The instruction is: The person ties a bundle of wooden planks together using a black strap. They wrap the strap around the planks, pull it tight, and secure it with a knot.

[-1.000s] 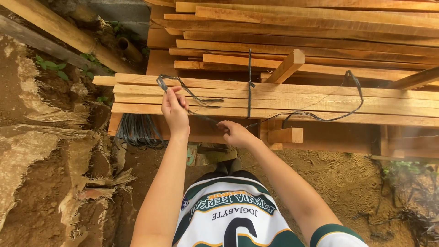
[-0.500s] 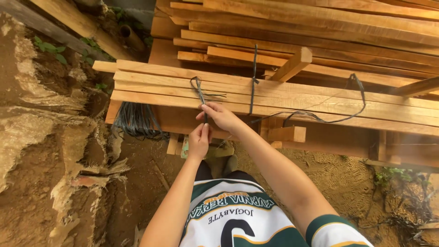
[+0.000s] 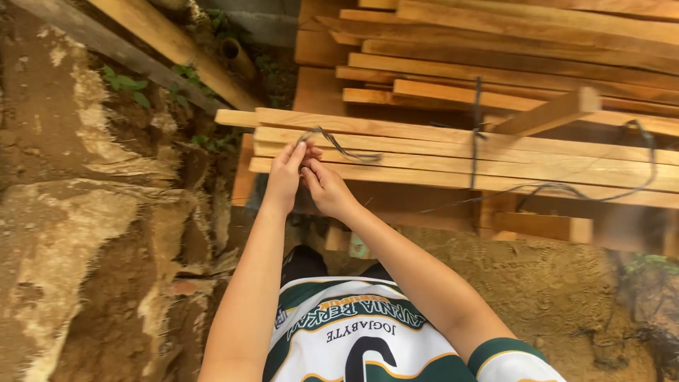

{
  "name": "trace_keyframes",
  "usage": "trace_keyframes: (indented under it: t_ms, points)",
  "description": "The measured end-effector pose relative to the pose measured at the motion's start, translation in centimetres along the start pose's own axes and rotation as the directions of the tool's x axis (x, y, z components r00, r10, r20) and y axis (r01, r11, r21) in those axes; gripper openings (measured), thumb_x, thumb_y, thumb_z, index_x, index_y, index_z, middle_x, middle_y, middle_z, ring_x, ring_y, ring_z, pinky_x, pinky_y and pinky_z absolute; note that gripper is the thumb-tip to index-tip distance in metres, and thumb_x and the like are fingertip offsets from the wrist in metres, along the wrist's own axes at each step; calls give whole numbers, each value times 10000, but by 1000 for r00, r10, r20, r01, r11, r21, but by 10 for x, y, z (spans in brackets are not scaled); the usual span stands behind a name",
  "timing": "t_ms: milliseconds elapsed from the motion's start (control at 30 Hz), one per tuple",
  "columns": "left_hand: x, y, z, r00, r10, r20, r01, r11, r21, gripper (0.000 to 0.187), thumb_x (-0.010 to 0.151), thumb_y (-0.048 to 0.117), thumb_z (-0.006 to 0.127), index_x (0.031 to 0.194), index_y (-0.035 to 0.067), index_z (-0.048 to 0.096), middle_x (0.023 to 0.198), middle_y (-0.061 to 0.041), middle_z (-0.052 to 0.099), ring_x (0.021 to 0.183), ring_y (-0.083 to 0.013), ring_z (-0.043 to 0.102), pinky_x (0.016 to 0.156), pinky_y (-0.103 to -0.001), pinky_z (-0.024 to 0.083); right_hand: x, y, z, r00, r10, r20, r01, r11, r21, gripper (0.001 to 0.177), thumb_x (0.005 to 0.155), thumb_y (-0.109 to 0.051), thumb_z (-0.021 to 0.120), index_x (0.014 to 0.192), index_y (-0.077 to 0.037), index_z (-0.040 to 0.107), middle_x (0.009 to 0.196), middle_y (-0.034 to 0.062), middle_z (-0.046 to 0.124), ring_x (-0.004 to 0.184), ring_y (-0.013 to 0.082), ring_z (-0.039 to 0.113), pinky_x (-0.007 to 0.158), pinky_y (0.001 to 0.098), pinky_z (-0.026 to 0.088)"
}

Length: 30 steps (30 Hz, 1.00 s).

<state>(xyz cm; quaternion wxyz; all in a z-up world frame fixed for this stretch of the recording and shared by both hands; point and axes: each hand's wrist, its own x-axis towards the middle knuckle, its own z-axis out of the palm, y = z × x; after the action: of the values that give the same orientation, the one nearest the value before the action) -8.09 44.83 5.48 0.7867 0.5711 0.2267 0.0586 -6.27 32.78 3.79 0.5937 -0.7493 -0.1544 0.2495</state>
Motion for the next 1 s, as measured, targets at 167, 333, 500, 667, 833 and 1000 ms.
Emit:
trace_keyframes:
  t_ms: [167, 333, 500, 667, 833, 1000]
  points:
    - [48, 39, -92, 995, 0, -95, -8, 997, -80, 268, 1091, 281, 505, 1138, 80, 675, 700, 51, 507, 590, -56, 593, 524, -165, 480, 31, -7, 91, 999, 20, -37, -22, 999, -29, 218, 1077, -246, 532, 1146, -143, 712, 827, 98, 737, 846, 205, 729, 734, 397, 608]
    - [103, 51, -190, 980, -24, -196, 26, 1000, 9, 314, 1123, 306, 397, 1052, 100, 624, 678, 73, 375, 574, -73, 531, 559, -216, 505, 47, -20, 160, 999, 26, -29, -28, 998, -60, 194, 1070, -262, 553, 1147, -157, 696, 790, 132, 717, 802, 244, 720, 700, 436, 567]
    - [165, 16, -270, 930, -235, -283, 284, 948, 142, 297, 1120, 340, 400, 1126, 146, 625, 773, 80, 575, 720, -88, 662, 708, -307, 509, 42, -17, 201, 985, 138, 107, -130, 988, -83, 232, 1080, -236, 500, 1136, -67, 650, 769, 178, 693, 763, 374, 677, 694, 507, 545]
    - [218, -46, -313, 872, -369, -321, 457, 849, 264, 305, 1092, 369, 435, 1080, 197, 686, 796, 70, 636, 767, -128, 693, 717, -322, 509, 48, 25, 220, 954, 285, 99, -280, 958, -59, 227, 1081, -265, 481, 1119, -139, 666, 757, 123, 686, 795, 345, 680, 751, 488, 551]
    - [245, -66, -286, 835, -504, -221, 547, 713, 438, 292, 1081, 419, 488, 1147, 265, 728, 1035, 79, 770, 992, -131, 735, 846, -365, 489, 29, 65, 214, 916, 400, 30, -400, 916, 25, 243, 1089, -244, 462, 1115, -136, 678, 696, 59, 658, 722, 229, 647, 701, 409, 550]
    - [238, -74, -238, 891, -454, 0, 404, 792, 459, 310, 1089, 349, 554, 1241, 153, 741, 1238, -148, 703, 1218, -336, 629, 1103, -482, 374, -4, 61, 195, 916, 381, -123, -372, 924, 90, 243, 1093, -141, 375, 1105, -85, 611, 662, 57, 578, 647, 212, 557, 642, 376, 504]
